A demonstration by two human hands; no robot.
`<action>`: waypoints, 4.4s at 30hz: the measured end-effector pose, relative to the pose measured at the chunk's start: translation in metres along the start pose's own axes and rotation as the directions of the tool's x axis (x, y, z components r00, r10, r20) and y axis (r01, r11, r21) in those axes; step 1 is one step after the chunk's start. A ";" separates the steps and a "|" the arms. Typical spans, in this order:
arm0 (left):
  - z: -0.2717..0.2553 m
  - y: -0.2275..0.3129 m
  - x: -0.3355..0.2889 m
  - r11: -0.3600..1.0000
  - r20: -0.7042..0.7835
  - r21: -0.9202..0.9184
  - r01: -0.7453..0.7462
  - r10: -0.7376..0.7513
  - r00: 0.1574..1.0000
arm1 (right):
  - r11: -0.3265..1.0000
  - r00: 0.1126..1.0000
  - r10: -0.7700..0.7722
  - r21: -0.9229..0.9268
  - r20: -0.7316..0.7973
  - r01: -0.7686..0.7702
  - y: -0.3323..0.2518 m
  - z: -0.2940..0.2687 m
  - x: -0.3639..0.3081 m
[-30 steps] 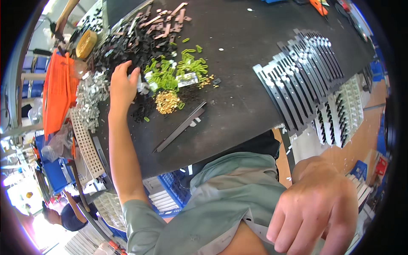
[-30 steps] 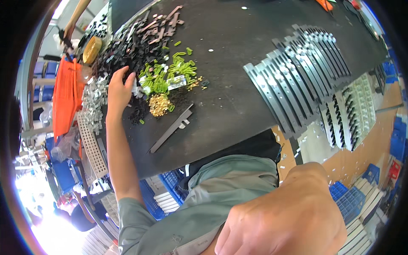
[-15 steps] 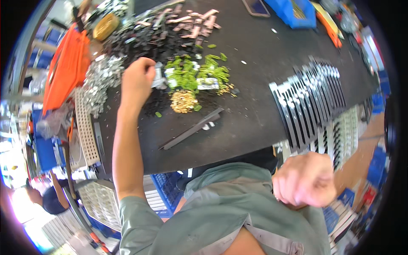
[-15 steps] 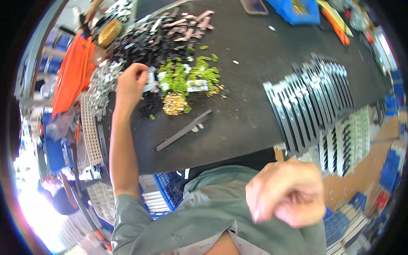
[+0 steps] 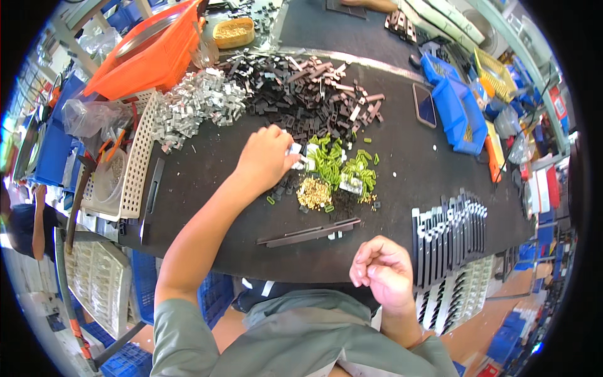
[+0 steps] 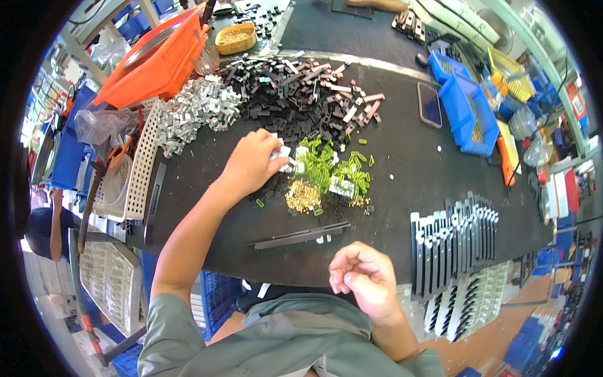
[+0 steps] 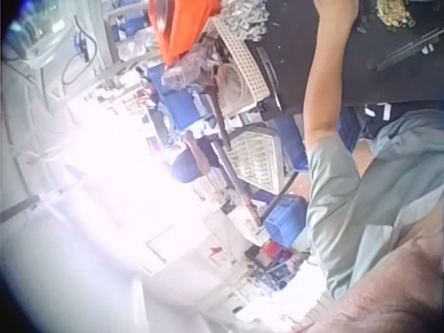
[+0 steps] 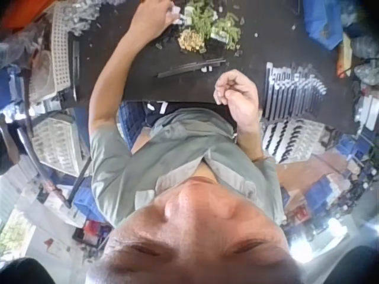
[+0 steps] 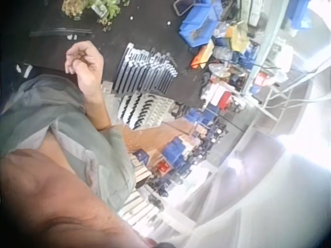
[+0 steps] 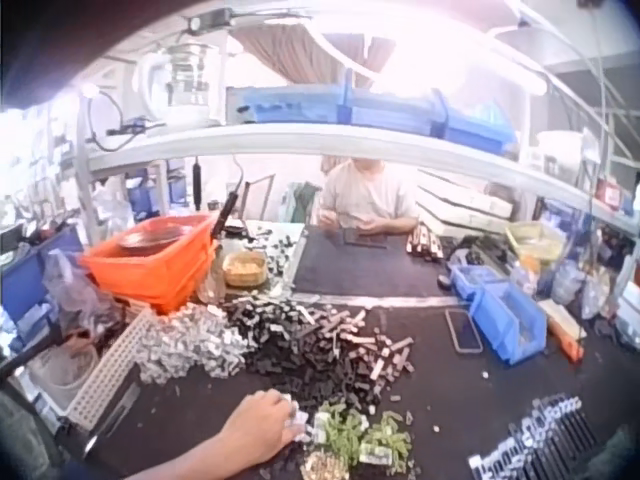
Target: The person assembles small metal brackets and plastic fasteners with screws into metal housings at a workbench. The parts are fastened together using an electric screwdriver.
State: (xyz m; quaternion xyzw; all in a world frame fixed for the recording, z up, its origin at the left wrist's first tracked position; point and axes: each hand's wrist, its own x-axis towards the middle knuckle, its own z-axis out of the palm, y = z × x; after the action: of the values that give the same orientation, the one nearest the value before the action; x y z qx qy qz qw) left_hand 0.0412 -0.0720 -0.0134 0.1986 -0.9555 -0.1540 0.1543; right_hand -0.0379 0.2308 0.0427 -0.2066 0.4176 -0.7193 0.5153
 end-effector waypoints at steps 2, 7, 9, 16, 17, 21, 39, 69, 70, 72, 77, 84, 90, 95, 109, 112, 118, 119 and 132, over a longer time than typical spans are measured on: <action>-0.003 0.003 0.003 0.981 0.050 -0.165 0.104 -0.097 0.994 | 0.999 1.000 0.023 -0.034 -0.011 -0.023 0.001 0.003 0.006; -0.022 0.012 0.002 0.876 0.029 -0.350 0.331 -0.343 0.939 | 0.994 0.997 0.072 -0.082 0.015 -0.071 0.002 -0.001 0.017; -0.024 0.011 -0.002 0.997 -0.443 -0.013 -0.074 0.060 0.895 | 0.981 0.993 0.116 -0.159 -0.001 -0.115 0.001 -0.002 0.034; -0.028 0.086 -0.052 0.822 -0.368 -0.440 -0.361 0.202 0.908 | 0.991 0.987 0.128 -0.021 -0.092 -0.131 -0.009 0.007 0.071; -0.026 0.094 -0.055 0.782 -0.423 -0.473 -0.406 0.203 0.883 | 0.995 0.989 0.101 -0.010 -0.107 -0.103 -0.009 0.007 0.071; -0.016 0.093 -0.052 0.731 -0.378 -0.531 -0.428 0.247 0.892 | 0.991 0.995 0.051 -0.119 -0.090 -0.061 -0.008 -0.010 0.069; -0.003 0.082 -0.061 -0.370 0.421 -0.849 0.377 -0.044 0.906 | -0.215 0.597 -0.643 -0.861 0.480 0.461 0.036 0.008 0.065; -0.020 0.108 -0.107 0.041 -0.130 -0.991 -0.127 -0.093 0.987 | 0.605 0.947 -0.307 -0.747 0.099 0.274 0.028 0.010 0.004; -0.031 0.108 -0.120 0.010 -0.087 -0.996 -0.087 -0.247 0.965 | 0.586 0.931 -0.310 -0.733 0.192 0.346 0.044 0.021 0.002; -0.039 0.090 -0.134 0.132 -0.197 -0.979 -0.158 -0.372 0.907 | 0.358 0.912 -0.041 -0.846 0.409 0.396 0.071 0.035 -0.013; -0.050 0.099 -0.148 0.508 -0.083 -0.851 0.133 -0.381 0.921 | 0.167 0.774 -0.285 -0.766 0.565 0.621 0.080 0.029 0.000; -0.024 0.147 -0.110 0.862 -0.137 -0.496 0.101 -0.192 0.972 | -0.188 0.826 -0.213 -0.851 0.522 0.490 0.104 0.017 0.021; -0.017 0.159 -0.102 0.887 -0.062 -0.455 0.076 -0.116 0.991 | -0.197 0.837 -0.128 -0.841 0.532 0.504 0.112 0.009 0.007; 0.005 0.160 -0.090 0.951 -0.117 -0.306 -0.048 0.012 0.993 | -0.185 0.830 -0.108 -0.832 0.546 0.523 0.121 0.008 0.002; 0.031 0.170 -0.081 0.957 -0.083 -0.286 -0.051 0.028 0.996 | -0.271 0.865 -0.119 -0.854 0.487 0.443 0.133 0.001 -0.003; 0.030 0.171 -0.080 0.946 -0.084 -0.321 -0.040 0.013 0.996 | -0.355 0.861 -0.026 -0.810 0.508 0.467 0.134 0.005 0.000; 0.023 0.162 -0.075 0.938 0.001 -0.329 -0.104 0.110 0.994 | 0.040 0.874 -0.083 -0.875 0.478 0.482 0.135 0.004 0.008; 0.014 0.165 -0.071 0.961 0.070 -0.247 -0.127 0.149 0.986 | 0.035 0.872 -0.071 -0.872 0.485 0.488 0.136 0.001 0.006; -0.009 0.113 -0.141 0.820 -0.012 -0.527 0.223 -0.269 0.963 | 0.171 0.848 -0.230 -0.838 0.477 0.518 0.091 0.009 0.009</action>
State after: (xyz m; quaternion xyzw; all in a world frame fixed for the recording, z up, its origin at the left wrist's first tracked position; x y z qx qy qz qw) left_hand 0.1304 0.0851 0.0023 0.2774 -0.8367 -0.4168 0.2219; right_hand 0.0169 0.2083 -0.0274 -0.6526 0.6296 -0.3978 0.1394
